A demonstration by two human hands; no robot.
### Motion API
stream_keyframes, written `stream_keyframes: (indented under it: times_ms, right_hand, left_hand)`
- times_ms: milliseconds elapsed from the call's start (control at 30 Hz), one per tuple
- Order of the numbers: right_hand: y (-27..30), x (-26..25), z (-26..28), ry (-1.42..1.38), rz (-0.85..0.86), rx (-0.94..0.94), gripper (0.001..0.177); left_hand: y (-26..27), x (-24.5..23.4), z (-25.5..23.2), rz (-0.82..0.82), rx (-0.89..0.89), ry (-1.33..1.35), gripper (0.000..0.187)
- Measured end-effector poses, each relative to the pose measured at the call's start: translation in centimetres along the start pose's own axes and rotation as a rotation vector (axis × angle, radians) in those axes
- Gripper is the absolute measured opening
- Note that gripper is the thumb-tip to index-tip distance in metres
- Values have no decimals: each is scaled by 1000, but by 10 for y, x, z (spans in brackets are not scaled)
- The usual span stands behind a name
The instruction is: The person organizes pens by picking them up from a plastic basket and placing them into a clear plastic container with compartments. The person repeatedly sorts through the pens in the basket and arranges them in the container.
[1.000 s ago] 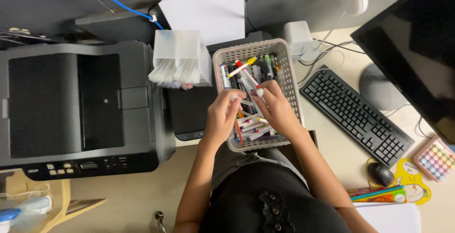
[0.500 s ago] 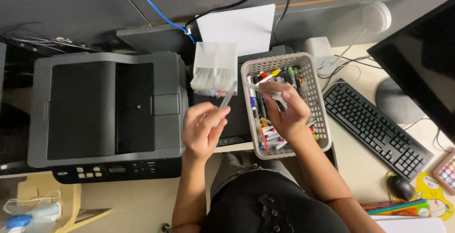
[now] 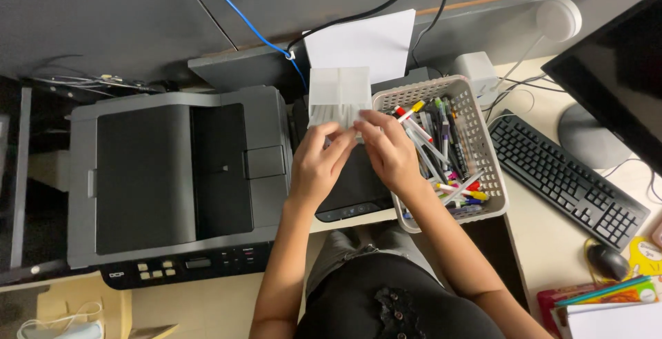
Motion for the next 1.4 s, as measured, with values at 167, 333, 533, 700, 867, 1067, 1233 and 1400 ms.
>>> stream_keyframes:
  times_ms: [167,333,533,700,867,1067,1233,1400]
  right_hand:
    - [-3,1,-2,53,-100,80,31]
    - [-3,4,2,86,-165,45,25]
    - [-13,8,9,77,-98,69,21]
    - [-17,6,11,99,-117,97,20]
    - [-13,10,2,39,-143,197,19]
    - [-12,7,-2,-38,-130,237,23]
    - [-10,7,1,-16,-111,182,27]
    - [-5,8,1,26,-138,111,21]
  left_hand:
    - [-15,-7,3,18,-25,-64,33]
    - [-15,-10,10,-29,-7,-127,36]
    - [-20,-14,19,-9,-6,-160,25]
    - [-24,-19,17,52,44,-114,27]
    - [-27,-17,21,79,-25,-77,22]
    - [-28,-11,26,134,-113,-42,20]
    - [-24,-6,26,121,-95,-51,20]
    - [-20,-3,26,91,-93,-70,19]
Point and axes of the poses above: each hand's wrist, its own y-axis away from the middle knuckle, its own x-axis out of the palm, z = x × y, the point moved 8 cm from there along -y, towards the middle knuckle, and after that the axes turned 10 degrees about -y, right-handed, at the moved point
